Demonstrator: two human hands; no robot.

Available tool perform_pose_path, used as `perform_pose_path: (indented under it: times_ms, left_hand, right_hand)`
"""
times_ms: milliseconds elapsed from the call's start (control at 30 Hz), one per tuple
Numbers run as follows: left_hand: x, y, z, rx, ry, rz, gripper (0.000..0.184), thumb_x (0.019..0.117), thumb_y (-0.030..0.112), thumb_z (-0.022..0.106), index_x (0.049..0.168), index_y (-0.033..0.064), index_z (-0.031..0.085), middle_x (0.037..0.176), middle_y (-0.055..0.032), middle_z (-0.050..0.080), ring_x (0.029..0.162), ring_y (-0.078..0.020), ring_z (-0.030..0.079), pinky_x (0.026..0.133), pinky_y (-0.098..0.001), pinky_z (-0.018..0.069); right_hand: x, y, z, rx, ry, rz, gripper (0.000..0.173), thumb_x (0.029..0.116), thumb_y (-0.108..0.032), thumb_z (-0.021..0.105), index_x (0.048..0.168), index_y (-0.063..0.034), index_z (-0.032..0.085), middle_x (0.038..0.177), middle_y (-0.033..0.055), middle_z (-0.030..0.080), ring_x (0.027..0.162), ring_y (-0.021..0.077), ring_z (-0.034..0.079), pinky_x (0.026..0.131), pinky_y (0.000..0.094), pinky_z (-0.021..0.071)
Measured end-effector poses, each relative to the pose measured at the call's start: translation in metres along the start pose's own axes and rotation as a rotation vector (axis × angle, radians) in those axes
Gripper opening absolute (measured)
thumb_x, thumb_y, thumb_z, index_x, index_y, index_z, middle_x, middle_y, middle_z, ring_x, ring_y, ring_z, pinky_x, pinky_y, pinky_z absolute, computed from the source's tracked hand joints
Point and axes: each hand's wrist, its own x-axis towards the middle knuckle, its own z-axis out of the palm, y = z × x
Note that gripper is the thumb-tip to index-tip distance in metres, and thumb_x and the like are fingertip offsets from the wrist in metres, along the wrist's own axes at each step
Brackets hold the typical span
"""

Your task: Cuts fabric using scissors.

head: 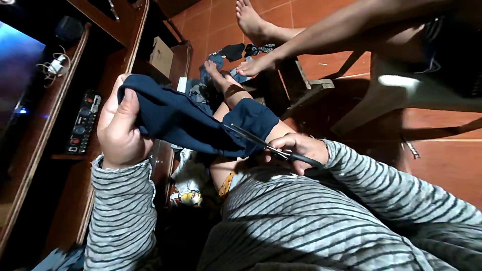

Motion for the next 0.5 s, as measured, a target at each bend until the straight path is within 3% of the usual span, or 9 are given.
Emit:
perform_pose_path:
  times_ms: [333, 467, 500]
  left_hand:
    - [0.0, 0.003, 0.009, 0.014, -0.078, 0.01, 0.035, 0.1101, 0.014, 0.028, 0.112, 0.0233, 0.062, 0.096, 0.0156, 0.067, 0.089, 0.004, 0.064, 0.081, -0.0151, 0.0544]
    - [-0.002, 0.019, 0.031, 0.094, 0.045, -0.157, 0.033, 0.1104, 0.012, 0.026, 0.106, 0.0213, 0.057, 0.087, 0.0162, 0.063, 0.083, 0.0072, 0.063, 0.078, -0.0125, 0.0532]
    - [-0.002, 0.015, 0.026, 0.082, 0.046, -0.187, 0.034, 0.1112, 0.015, 0.028, 0.11, 0.0212, 0.061, 0.09, 0.0147, 0.067, 0.084, 0.0048, 0.065, 0.078, -0.0147, 0.0558]
  right_hand:
    - [0.016, 0.004, 0.0, -0.03, 0.004, -0.039, 0.057, 0.0859, -0.057, 0.075, 0.117, -0.0102, 0.066, 0.102, -0.0101, 0.067, 0.08, -0.0087, 0.056, 0.067, 0.0118, 0.0474]
    - [0.034, -0.001, 0.002, -0.097, 0.036, -0.087, 0.065, 0.084, -0.062, 0.074, 0.118, -0.0067, 0.067, 0.105, -0.0088, 0.068, 0.087, -0.0085, 0.057, 0.074, 0.0123, 0.0479]
    - [0.038, -0.001, 0.002, -0.101, 0.043, -0.093, 0.066, 0.0838, -0.063, 0.074, 0.117, -0.0061, 0.067, 0.106, -0.0081, 0.068, 0.086, -0.0084, 0.056, 0.073, 0.0125, 0.0478]
